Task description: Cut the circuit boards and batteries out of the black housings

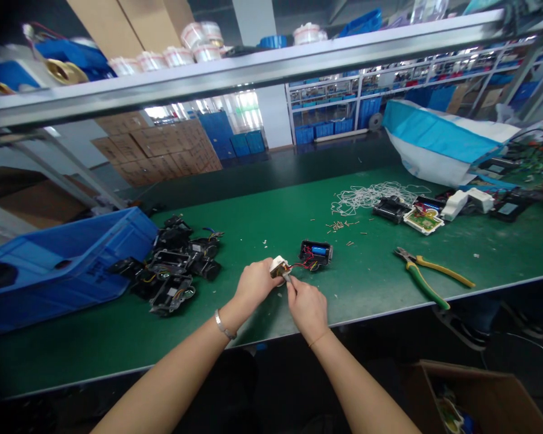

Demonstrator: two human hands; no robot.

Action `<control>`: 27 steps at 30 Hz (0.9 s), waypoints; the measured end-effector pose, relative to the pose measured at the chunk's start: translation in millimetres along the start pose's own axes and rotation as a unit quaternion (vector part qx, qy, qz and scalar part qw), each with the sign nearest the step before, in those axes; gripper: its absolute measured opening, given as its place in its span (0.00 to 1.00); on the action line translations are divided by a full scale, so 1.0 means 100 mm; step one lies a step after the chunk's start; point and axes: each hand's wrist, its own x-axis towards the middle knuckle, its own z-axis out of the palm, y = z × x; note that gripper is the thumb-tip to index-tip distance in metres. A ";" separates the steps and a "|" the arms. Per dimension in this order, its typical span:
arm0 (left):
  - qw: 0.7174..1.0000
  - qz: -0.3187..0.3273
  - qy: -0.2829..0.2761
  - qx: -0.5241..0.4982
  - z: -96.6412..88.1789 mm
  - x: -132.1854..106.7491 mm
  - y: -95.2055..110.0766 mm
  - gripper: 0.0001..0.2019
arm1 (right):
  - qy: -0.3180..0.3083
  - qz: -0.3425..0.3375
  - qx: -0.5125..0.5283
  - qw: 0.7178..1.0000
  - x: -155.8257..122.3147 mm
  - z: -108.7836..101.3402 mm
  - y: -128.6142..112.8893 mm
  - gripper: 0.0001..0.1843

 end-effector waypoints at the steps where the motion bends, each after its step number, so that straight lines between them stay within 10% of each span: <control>1: 1.000 0.003 0.005 -0.002 0.01 0.01 -0.02 0.14 | -0.005 0.000 0.006 1.000 -0.02 -0.01 0.00 0.19; 7: 0.999 0.001 0.033 -0.040 0.08 0.02 -0.12 0.15 | -0.017 -0.003 0.084 0.996 -0.16 -0.26 0.32 0.21; 15: 0.980 0.040 -0.022 -0.196 0.05 0.06 -0.19 0.14 | 0.106 0.067 -0.108 0.986 0.28 -0.70 1.25 0.30; 27: 0.816 -0.058 -0.228 -0.528 0.00 0.12 -0.32 0.22 | 0.163 0.008 -0.162 0.973 0.33 -0.57 1.32 0.17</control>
